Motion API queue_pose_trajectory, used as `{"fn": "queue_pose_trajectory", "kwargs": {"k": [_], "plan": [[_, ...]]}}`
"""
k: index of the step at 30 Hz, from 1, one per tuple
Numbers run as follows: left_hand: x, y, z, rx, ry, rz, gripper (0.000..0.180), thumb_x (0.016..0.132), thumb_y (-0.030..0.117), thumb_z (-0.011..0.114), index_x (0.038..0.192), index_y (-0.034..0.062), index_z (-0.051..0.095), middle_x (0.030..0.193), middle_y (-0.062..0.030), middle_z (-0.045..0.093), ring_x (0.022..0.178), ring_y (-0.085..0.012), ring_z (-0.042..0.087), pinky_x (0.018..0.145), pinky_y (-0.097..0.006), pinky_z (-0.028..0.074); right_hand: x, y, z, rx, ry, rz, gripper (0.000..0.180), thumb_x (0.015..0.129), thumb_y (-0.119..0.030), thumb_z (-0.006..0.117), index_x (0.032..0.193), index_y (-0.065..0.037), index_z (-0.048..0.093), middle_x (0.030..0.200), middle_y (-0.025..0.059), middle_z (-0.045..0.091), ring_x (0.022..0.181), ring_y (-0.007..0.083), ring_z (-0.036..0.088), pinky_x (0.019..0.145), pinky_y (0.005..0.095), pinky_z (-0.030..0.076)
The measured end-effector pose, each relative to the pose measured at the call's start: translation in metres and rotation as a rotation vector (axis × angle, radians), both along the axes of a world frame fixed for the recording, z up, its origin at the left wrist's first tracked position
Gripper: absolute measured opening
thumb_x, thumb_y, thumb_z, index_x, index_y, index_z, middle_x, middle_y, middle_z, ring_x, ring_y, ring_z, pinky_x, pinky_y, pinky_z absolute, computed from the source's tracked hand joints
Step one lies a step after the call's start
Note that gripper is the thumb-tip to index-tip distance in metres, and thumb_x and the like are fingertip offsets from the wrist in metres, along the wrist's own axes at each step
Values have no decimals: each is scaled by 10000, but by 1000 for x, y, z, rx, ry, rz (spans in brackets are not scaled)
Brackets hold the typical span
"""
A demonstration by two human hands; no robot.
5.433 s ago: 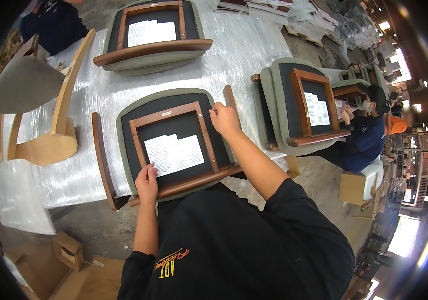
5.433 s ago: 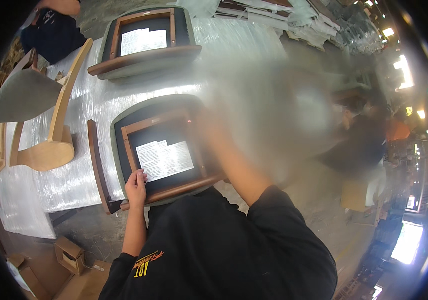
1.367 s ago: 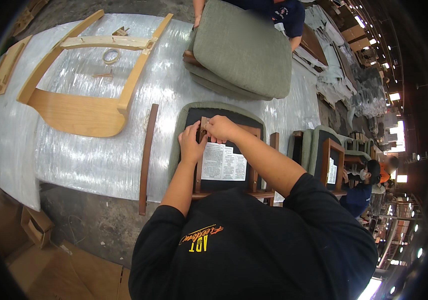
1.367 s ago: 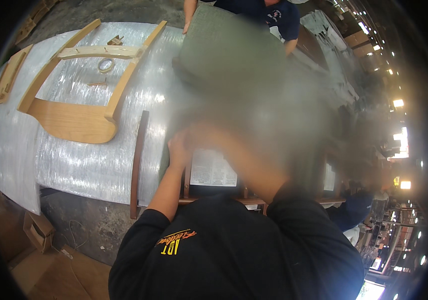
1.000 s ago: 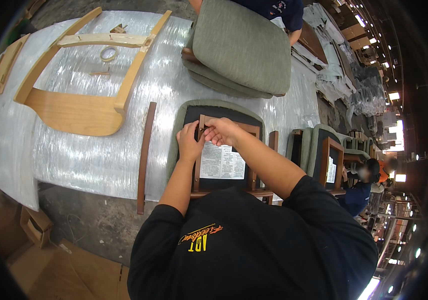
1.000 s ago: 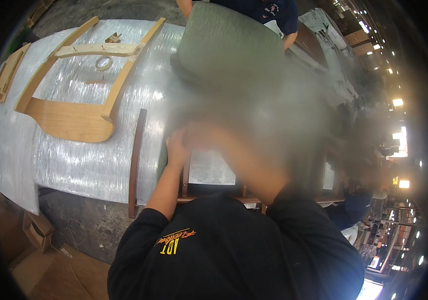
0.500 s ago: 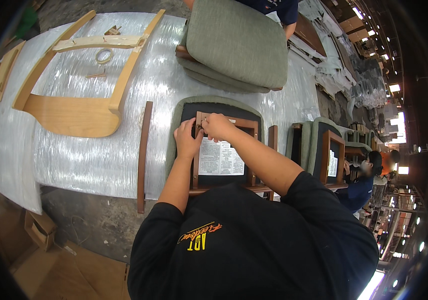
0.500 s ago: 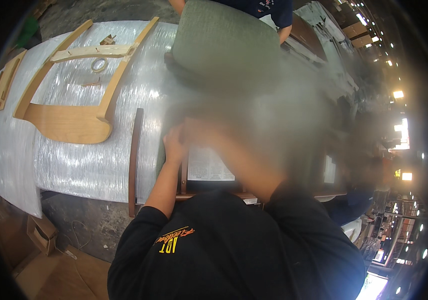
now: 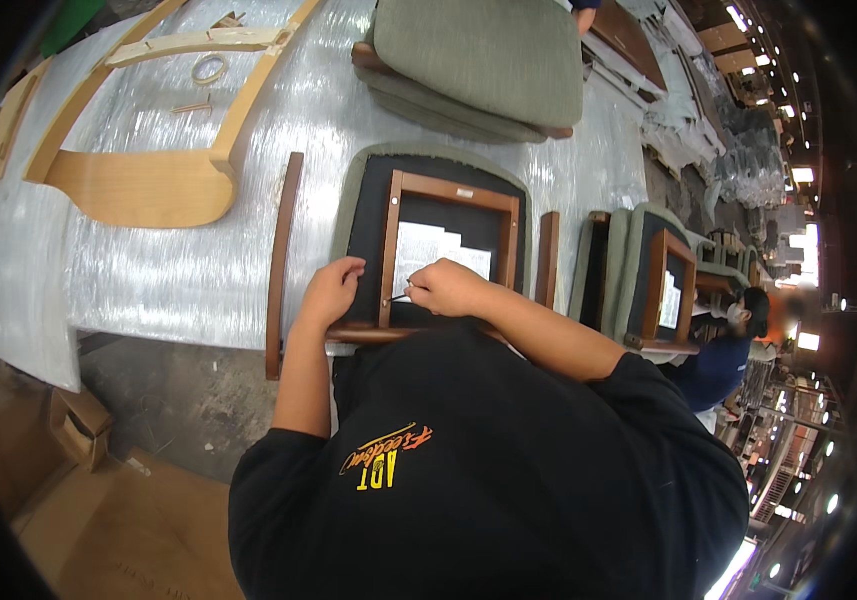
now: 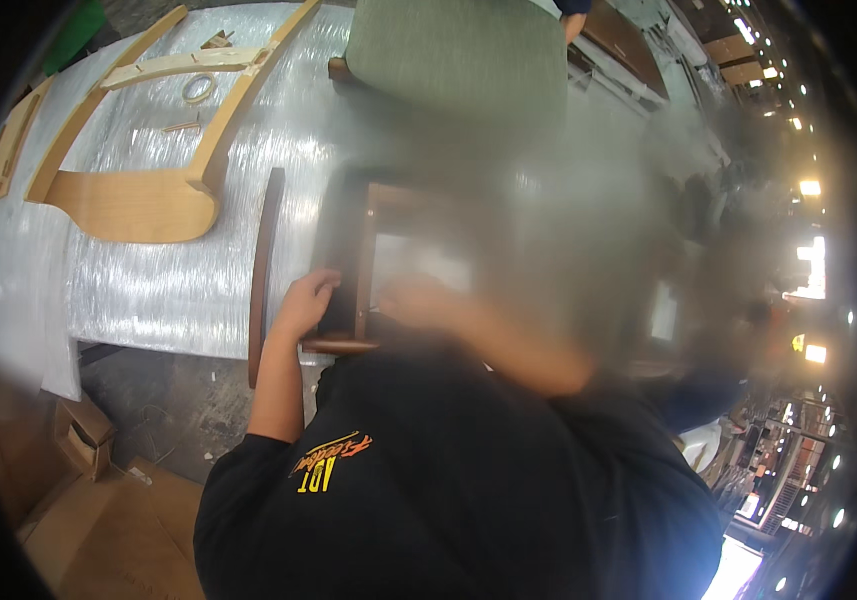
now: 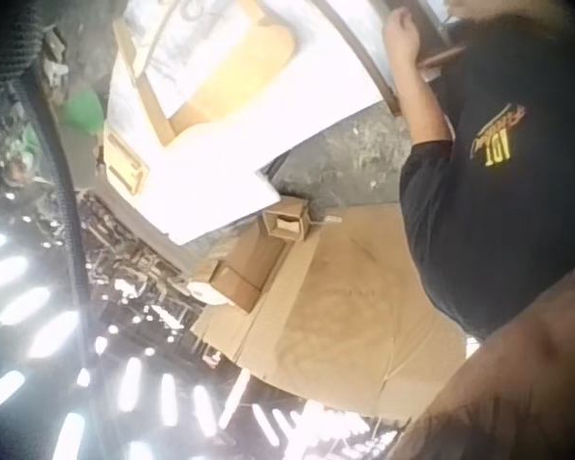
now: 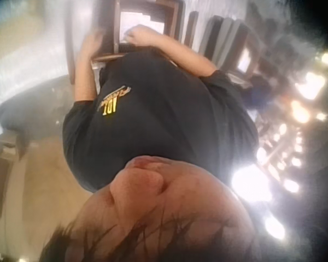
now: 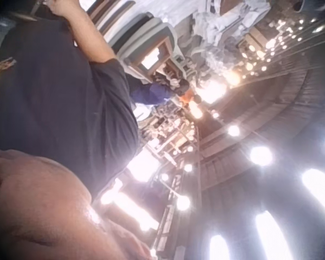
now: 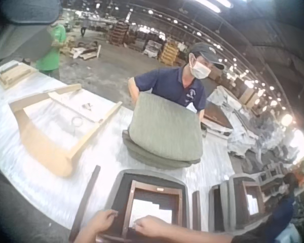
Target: The person assembles chairs by attaching wooden legs to upholstered seat frames using an Allen key. They repeatedly flip the seat frames, insert and tighten bolts, and place finished units aside. The process is performed one chair at a time on a plastic-covered work surface.
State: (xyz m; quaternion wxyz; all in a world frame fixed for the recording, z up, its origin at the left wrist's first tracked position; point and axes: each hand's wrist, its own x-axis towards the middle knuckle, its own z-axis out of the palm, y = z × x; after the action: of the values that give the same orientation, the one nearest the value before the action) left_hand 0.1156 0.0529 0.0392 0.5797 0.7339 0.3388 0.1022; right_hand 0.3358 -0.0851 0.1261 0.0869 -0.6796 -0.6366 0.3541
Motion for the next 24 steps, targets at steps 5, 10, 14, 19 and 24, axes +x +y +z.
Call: {"fn": "queue_pose_trajectory", "kwargs": {"k": [5,10,14,19,24], "plan": [[-48,-38,26,-3,76,1,312,967,30,587,1250,-24,706,1169,-231,759,1131,-347,735,989,-411,562,-27,-21,-12,26,-14,-146,350,992,-301,596,856,-12,740,830,252,720,793,451,701,786,524,560],[-52,-58,35,302,162,49,425,958,197,679,1343,19,673,1401,-256,638,1314,-393,621,1105,-480,477,-37,-10,5,-16,-76,-162,347,977,-298,596,851,-12,746,836,244,728,818,451,710,803,527,569],[-31,-68,40,386,636,-15,870,886,529,775,1561,62,487,1569,-328,470,1417,-477,518,1189,-626,343,-56,-16,27,136,-192,-58,327,967,-293,599,864,-23,754,836,238,732,823,449,712,804,525,573],[-3,-63,38,255,739,-139,1310,783,764,764,1689,16,184,1588,-451,348,1521,-524,371,1196,-671,303,-71,-14,42,13,-312,-66,319,955,-285,591,864,-35,767,856,227,746,841,434,726,811,523,582],[10,-58,31,247,793,-187,1355,790,801,707,1666,-74,155,1570,-456,371,1527,-523,363,1159,-635,389,-83,-17,43,94,-390,-28,328,951,-264,568,848,-34,777,837,208,758,828,406,740,808,505,595]]}}
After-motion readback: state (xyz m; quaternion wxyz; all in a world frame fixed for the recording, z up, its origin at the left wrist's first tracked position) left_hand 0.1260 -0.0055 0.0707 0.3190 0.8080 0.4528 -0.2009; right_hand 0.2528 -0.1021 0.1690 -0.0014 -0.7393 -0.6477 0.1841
